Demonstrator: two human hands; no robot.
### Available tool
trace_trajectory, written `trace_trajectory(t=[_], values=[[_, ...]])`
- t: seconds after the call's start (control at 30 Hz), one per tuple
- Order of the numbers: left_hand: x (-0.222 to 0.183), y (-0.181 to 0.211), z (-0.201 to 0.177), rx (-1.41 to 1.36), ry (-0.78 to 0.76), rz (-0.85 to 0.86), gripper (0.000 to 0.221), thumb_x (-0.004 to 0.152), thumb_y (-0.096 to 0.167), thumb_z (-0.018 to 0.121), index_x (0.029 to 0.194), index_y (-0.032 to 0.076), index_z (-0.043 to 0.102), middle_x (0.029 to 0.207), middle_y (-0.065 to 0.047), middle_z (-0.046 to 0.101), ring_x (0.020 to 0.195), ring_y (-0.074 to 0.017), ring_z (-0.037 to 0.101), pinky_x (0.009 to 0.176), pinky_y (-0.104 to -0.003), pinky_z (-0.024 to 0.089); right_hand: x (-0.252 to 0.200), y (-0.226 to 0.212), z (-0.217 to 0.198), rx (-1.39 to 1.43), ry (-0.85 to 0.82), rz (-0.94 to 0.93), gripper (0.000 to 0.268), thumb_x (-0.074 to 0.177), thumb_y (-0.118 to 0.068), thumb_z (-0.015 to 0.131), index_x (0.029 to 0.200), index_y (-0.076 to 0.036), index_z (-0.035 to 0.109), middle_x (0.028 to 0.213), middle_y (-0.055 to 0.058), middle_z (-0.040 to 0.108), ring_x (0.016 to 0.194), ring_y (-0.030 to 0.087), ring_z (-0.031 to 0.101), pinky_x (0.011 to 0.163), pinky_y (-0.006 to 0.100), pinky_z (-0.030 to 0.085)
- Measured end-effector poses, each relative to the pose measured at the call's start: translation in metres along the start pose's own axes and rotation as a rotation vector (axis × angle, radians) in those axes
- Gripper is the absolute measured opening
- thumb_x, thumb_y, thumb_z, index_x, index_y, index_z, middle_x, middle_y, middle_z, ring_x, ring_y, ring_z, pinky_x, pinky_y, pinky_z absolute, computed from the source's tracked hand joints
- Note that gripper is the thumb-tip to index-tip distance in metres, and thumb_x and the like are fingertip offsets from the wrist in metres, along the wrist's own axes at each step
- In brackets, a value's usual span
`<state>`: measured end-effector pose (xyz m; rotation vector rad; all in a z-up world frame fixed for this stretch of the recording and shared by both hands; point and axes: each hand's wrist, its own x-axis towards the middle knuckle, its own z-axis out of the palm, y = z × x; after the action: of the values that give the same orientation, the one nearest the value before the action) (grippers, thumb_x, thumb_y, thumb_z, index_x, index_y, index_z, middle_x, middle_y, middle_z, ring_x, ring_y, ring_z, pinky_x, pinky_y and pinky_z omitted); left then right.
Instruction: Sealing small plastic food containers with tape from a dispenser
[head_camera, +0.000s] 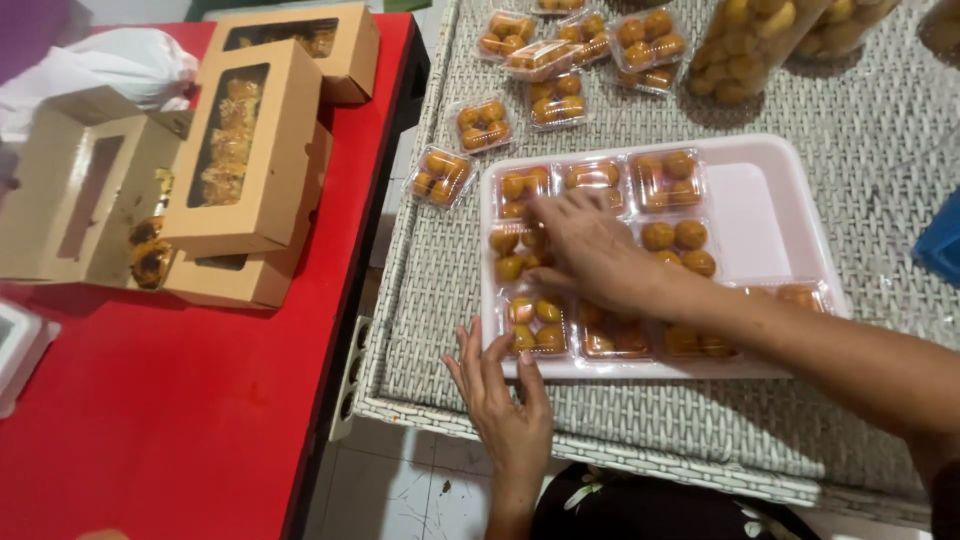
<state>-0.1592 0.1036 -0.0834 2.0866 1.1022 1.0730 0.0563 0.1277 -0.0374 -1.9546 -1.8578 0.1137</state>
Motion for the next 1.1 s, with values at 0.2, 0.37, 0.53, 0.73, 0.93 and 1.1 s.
trace_trajectory(t=[0.2,0.37,0.53,0.73,0.93,1.1], values=[[0.019,0.053,-0.029,-0.226,-0.048,-0.119,0.068,0.096,0.041,0.058,0.151,0.013,0.03,0.167,-0.017,0.028,0.148,-0.0404,0.041,0.118,-0.064,0.031,-0.043,-0.029,-0.059,0.55,0.01,-0.049,0.042,0.085,-0.013,0.082,0.113,-0.008,0.051,0.098,0.007,0.066,0.085,0.018,0.064,0.073,0.031,0.052],[0.031,0.076,-0.013,-0.818,-0.304,-0.212,0.067,0.093,0.013,0.072,0.151,0.004,0.041,0.128,-0.015,0.066,0.117,-0.0231,0.062,0.106,-0.043,0.051,-0.093,-0.026,-0.084,0.871,0.027,0.079,0.044,0.072,-0.015,0.092,0.107,-0.006,0.065,0.085,0.009,0.076,0.079,0.018,0.071,0.078,0.037,0.06],[0.017,0.096,0.024,-1.138,-0.215,-0.459,0.035,0.094,0.016,0.071,0.124,0.002,0.061,0.109,-0.011,0.07,0.095,-0.0173,0.069,0.084,-0.032,0.059,-0.149,-0.009,-0.082,1.159,0.198,0.457,0.024,0.091,-0.009,0.073,0.111,0.004,0.073,0.081,0.011,0.072,0.076,0.015,0.068,0.072,0.03,0.059],[0.005,0.109,0.042,-0.98,-0.603,-0.429,0.032,0.092,0.02,0.074,0.118,0.008,0.06,0.099,-0.01,0.066,0.088,-0.0174,0.068,0.079,-0.03,0.057,-0.188,0.011,-0.1,1.072,0.271,0.528,0.011,0.091,-0.007,0.074,0.093,0.004,0.076,0.071,0.009,0.068,0.068,0.013,0.059,0.066,0.028,0.055],[0.015,0.142,0.053,-0.96,-0.725,-0.252,0.03,0.098,0.021,0.068,0.124,0.007,0.064,0.103,-0.018,0.07,0.091,-0.0236,0.073,0.079,-0.038,0.063,-0.209,0.012,-0.116,0.95,0.35,0.504,0.01,0.088,-0.008,0.074,0.091,0.003,0.075,0.077,0.012,0.074,0.073,0.015,0.064,0.069,0.032,0.06],[0.011,0.166,0.059,-0.954,-0.71,-0.198,0.02,0.098,0.018,0.069,0.116,0.01,0.067,0.098,-0.012,0.074,0.089,-0.0176,0.071,0.079,-0.033,0.061,-0.213,0.024,-0.115,0.843,0.413,0.497,0.009,0.088,-0.008,0.075,0.093,0.0,0.074,0.074,0.01,0.073,0.072,0.016,0.067,0.066,0.03,0.059]])
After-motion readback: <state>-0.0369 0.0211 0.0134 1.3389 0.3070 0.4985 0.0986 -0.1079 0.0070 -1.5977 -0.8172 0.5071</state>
